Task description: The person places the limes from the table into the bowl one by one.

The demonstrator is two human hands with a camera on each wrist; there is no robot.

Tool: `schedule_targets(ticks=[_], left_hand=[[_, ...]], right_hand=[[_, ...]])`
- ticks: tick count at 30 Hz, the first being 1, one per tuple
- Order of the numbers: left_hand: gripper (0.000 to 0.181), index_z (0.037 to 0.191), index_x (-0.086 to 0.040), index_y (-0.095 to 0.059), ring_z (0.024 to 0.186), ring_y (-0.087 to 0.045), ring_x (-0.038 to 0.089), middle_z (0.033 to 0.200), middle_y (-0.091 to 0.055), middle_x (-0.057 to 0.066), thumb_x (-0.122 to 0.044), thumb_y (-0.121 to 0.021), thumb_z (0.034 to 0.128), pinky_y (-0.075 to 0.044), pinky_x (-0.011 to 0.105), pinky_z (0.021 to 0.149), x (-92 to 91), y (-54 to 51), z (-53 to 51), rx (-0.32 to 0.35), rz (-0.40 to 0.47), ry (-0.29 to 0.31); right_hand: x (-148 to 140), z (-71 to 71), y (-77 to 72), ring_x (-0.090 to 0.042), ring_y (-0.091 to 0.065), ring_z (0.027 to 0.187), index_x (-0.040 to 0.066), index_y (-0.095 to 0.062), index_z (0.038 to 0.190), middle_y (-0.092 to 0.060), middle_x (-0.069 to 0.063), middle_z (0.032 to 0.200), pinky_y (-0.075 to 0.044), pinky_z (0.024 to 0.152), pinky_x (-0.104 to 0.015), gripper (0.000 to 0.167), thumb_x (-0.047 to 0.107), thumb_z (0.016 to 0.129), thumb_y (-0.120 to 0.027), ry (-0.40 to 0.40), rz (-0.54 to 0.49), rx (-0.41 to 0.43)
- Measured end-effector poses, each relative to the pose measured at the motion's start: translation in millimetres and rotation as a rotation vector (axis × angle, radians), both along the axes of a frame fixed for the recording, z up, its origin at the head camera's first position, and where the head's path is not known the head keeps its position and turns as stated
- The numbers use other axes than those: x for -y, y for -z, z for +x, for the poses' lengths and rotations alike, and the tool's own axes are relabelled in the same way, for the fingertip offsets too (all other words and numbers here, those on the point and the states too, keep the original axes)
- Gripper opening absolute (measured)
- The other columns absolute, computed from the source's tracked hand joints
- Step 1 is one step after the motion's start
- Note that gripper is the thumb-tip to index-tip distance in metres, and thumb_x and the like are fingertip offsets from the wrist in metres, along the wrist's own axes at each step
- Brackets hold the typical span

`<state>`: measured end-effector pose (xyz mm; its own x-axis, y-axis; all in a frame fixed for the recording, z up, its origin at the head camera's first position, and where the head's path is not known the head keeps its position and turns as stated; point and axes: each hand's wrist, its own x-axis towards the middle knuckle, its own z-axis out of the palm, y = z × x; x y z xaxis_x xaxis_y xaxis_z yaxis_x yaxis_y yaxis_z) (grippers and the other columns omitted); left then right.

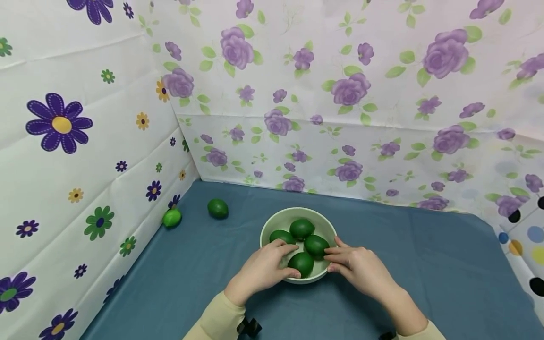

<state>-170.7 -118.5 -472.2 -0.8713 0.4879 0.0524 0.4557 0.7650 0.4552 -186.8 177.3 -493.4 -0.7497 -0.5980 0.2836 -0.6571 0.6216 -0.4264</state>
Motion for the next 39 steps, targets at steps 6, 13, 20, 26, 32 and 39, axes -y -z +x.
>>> schedule_targets(ticks=[6, 13, 20, 26, 32, 39], left_hand=[[0.064, 0.144, -0.014, -0.070, 0.100, -0.069, 0.020, 0.126, -0.067, 0.005, -0.044, -0.087, 0.0902, -0.060, 0.034, 0.080, 1.9, 3.8, -1.3, -0.005, 0.062, 0.015], [0.062, 0.145, -0.016, -0.070, 0.106, -0.069, 0.022, 0.128, -0.066, 0.003, -0.042, -0.087, 0.0913, -0.060, 0.036, 0.086, 4.8, 3.2, -2.0, -0.049, 0.105, 0.010], [0.059, 0.144, -0.018, -0.069, 0.102, -0.070, 0.022, 0.129, -0.065, 0.001, -0.038, -0.087, 0.0917, -0.059, 0.031, 0.080, 8.8, 5.3, -0.3, -0.100, 0.217, -0.016], [0.058, 0.144, -0.018, -0.070, 0.106, -0.070, 0.024, 0.131, -0.065, 0.000, -0.037, -0.087, 0.0914, -0.060, 0.034, 0.082, 11.5, 4.1, -0.3, -0.172, 0.301, -0.047], [0.057, 0.142, -0.019, -0.071, 0.110, -0.070, 0.024, 0.131, -0.066, 0.000, -0.036, -0.088, 0.0909, -0.061, 0.037, 0.085, 13.0, 2.9, -1.4, -0.228, 0.346, -0.069], [0.055, 0.142, -0.020, -0.071, 0.113, -0.068, 0.020, 0.132, -0.066, -0.002, -0.036, -0.087, 0.0919, -0.061, 0.037, 0.085, 17.7, 5.7, 0.7, -0.235, 0.357, -0.104]], right_hand=[[-0.9, 0.4, -2.3, -0.034, -0.060, 0.137, 0.017, -0.084, 0.123, -0.074, 0.000, 0.134, -0.065, 0.087, -0.045, 0.037, 0.040, 0.095, -0.078, -0.009, 0.017, 0.007], [-0.8, -2.1, -3.2, -0.034, -0.060, 0.137, 0.017, -0.083, 0.124, -0.074, 0.000, 0.134, -0.064, 0.089, -0.047, 0.036, 0.040, 0.096, -0.077, -0.008, 0.025, 0.000], [-0.6, -1.4, -3.6, -0.035, -0.061, 0.137, 0.018, -0.084, 0.122, -0.075, 0.000, 0.132, -0.065, 0.088, -0.046, 0.033, 0.037, 0.095, -0.080, -0.003, 0.025, -0.012], [-1.1, -1.1, -3.6, -0.035, -0.061, 0.136, 0.018, -0.084, 0.121, -0.075, -0.001, 0.132, -0.065, 0.087, -0.046, 0.033, 0.036, 0.094, -0.081, -0.002, 0.022, -0.016], [-2.6, -1.6, -4.0, -0.031, -0.059, 0.139, 0.019, -0.084, 0.123, -0.074, 0.002, 0.134, -0.064, 0.090, -0.046, 0.034, 0.035, 0.094, -0.081, 0.019, 0.031, 0.007], [-0.7, -2.2, -2.2, -0.036, -0.061, 0.135, 0.017, -0.084, 0.122, -0.076, -0.003, 0.131, -0.065, 0.086, -0.046, 0.034, 0.036, 0.093, -0.081, -0.008, -0.001, -0.031]])
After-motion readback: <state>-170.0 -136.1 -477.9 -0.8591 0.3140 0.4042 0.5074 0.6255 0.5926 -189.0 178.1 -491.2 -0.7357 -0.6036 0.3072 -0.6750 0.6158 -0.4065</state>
